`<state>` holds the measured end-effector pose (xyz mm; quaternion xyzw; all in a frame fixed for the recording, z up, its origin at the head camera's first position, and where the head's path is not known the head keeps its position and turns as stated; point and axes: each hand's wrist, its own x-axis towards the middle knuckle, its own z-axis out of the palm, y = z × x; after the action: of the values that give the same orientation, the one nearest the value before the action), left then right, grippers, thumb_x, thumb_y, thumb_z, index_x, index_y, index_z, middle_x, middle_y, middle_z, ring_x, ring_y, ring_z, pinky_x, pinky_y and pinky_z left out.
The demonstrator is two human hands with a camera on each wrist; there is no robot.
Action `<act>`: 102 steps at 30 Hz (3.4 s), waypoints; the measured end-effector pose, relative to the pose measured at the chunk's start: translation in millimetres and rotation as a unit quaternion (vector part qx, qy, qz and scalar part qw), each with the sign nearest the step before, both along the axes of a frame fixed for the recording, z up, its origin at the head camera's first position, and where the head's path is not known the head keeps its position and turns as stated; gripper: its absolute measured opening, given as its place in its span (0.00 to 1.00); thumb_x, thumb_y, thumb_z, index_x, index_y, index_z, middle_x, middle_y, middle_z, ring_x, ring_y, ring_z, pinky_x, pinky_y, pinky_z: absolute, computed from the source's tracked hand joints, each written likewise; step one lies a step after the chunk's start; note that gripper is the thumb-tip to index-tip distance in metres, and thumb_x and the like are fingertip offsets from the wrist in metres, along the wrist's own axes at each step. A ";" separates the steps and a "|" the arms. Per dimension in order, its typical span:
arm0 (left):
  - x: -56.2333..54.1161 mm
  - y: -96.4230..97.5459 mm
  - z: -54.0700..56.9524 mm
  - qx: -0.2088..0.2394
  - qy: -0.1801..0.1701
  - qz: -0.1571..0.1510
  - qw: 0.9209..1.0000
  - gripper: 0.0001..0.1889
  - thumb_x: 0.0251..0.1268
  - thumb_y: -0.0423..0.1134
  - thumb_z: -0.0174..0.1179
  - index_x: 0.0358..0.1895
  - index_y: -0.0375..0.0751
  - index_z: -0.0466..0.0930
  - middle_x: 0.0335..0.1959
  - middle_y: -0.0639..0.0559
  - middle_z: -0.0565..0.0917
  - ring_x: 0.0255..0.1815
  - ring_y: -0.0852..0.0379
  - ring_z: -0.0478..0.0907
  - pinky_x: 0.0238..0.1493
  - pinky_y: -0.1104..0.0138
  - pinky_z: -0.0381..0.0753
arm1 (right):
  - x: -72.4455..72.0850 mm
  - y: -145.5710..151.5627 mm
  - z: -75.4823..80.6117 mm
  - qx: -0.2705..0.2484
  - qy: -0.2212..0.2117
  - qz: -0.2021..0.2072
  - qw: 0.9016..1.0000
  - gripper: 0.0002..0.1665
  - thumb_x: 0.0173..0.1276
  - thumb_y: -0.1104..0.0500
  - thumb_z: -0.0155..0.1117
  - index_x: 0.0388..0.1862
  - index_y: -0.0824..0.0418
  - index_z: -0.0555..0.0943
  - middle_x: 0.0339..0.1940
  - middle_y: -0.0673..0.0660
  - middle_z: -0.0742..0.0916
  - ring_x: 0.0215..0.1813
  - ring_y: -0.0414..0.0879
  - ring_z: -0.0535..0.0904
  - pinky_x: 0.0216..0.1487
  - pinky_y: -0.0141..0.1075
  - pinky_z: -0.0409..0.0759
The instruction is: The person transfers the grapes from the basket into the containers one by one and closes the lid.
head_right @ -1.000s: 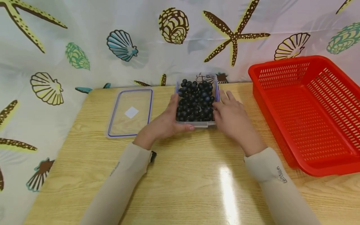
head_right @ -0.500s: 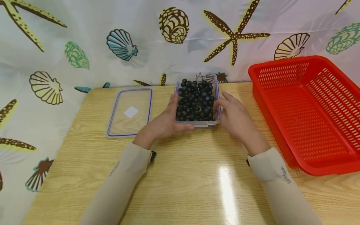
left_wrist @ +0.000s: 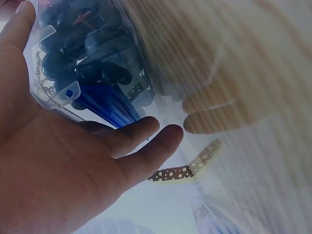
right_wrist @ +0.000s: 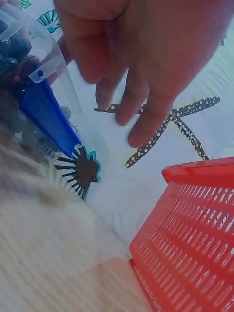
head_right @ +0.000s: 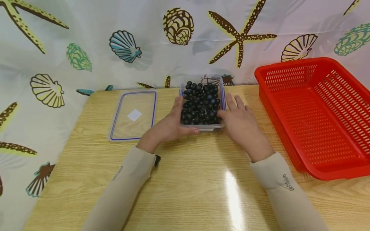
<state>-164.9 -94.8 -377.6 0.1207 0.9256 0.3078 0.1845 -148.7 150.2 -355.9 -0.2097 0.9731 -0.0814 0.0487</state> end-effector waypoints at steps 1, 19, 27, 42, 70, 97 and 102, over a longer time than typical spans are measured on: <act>0.1 -0.1 0.3 0.000 -0.001 0.001 1.000 0.70 0.55 0.70 0.68 0.80 0.55 0.16 0.81 0.50 0.23 0.81 0.43 0.41 0.70 0.49 0.64 | 0.3 -0.2 0.2 0.004 -0.008 -0.005 1.000 0.27 0.71 0.70 0.60 0.68 0.59 0.79 0.81 0.71 0.52 0.79 0.72 0.42 0.68 0.70 0.54; 0.9 -3.3 2.1 0.010 -0.013 -0.001 1.000 0.69 0.56 0.70 0.67 0.79 0.58 0.15 0.78 0.51 0.17 0.81 0.43 0.34 0.73 0.48 0.57 | -4.5 2.7 -0.3 -0.122 -0.058 -0.046 0.990 0.37 0.66 0.77 0.50 0.75 0.62 0.71 0.82 0.70 0.49 0.80 0.70 0.45 0.71 0.67 0.51; -1.1 -27.2 17.3 0.036 -0.003 -0.001 0.999 0.60 0.62 0.67 0.64 0.82 0.59 0.25 0.81 0.52 0.22 0.82 0.44 0.33 0.75 0.45 0.51 | 1.8 -9.3 13.3 -0.226 -0.022 -0.041 0.973 0.32 0.71 0.73 0.43 0.74 0.62 0.71 0.81 0.67 0.58 0.78 0.67 0.54 0.73 0.61 0.56; -0.3 -117.6 20.1 -0.059 0.029 0.058 0.996 0.45 0.76 0.62 0.51 0.84 0.44 0.42 0.83 0.40 0.35 0.81 0.37 0.37 0.72 0.35 0.44 | 15.3 -124.1 14.0 -0.342 -0.113 0.096 0.928 0.31 0.78 0.67 0.45 0.79 0.58 0.65 0.80 0.60 0.62 0.67 0.50 0.74 0.63 0.48 0.70; -8.6 -172.7 20.8 0.012 -0.082 0.201 0.976 0.52 0.78 0.60 0.45 0.77 0.29 0.19 0.79 0.26 0.37 0.79 0.29 0.40 0.72 0.39 0.50 | -29.0 -233.6 -18.5 -0.337 -0.278 -0.019 0.899 0.46 0.75 0.61 0.53 0.85 0.60 0.43 0.82 0.67 0.52 0.81 0.61 0.39 0.65 0.49 0.65; 6.3 -158.3 54.6 0.059 0.068 0.221 0.971 0.41 0.79 0.54 0.48 0.83 0.37 0.40 0.81 0.33 0.43 0.79 0.30 0.42 0.68 0.31 0.53 | -22.8 -217.8 21.0 -0.411 -0.205 -0.079 0.885 0.39 0.72 0.63 0.57 0.81 0.55 0.61 0.75 0.64 0.68 0.44 0.52 0.72 0.32 0.38 0.69; 11.3 -156.6 63.2 0.071 0.087 0.224 0.968 0.41 0.79 0.53 0.47 0.83 0.39 0.40 0.82 0.34 0.43 0.79 0.31 0.42 0.67 0.31 0.53 | -23.8 -212.6 28.4 -0.422 -0.200 -0.093 0.879 0.38 0.73 0.62 0.58 0.81 0.53 0.61 0.77 0.60 0.67 0.37 0.50 0.73 0.26 0.37 0.68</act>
<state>-153.6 -251.4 -314.4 -0.0509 0.9174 0.3942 0.0206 -172.4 -62.4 -327.5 -0.0983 0.8308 -0.5292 0.1416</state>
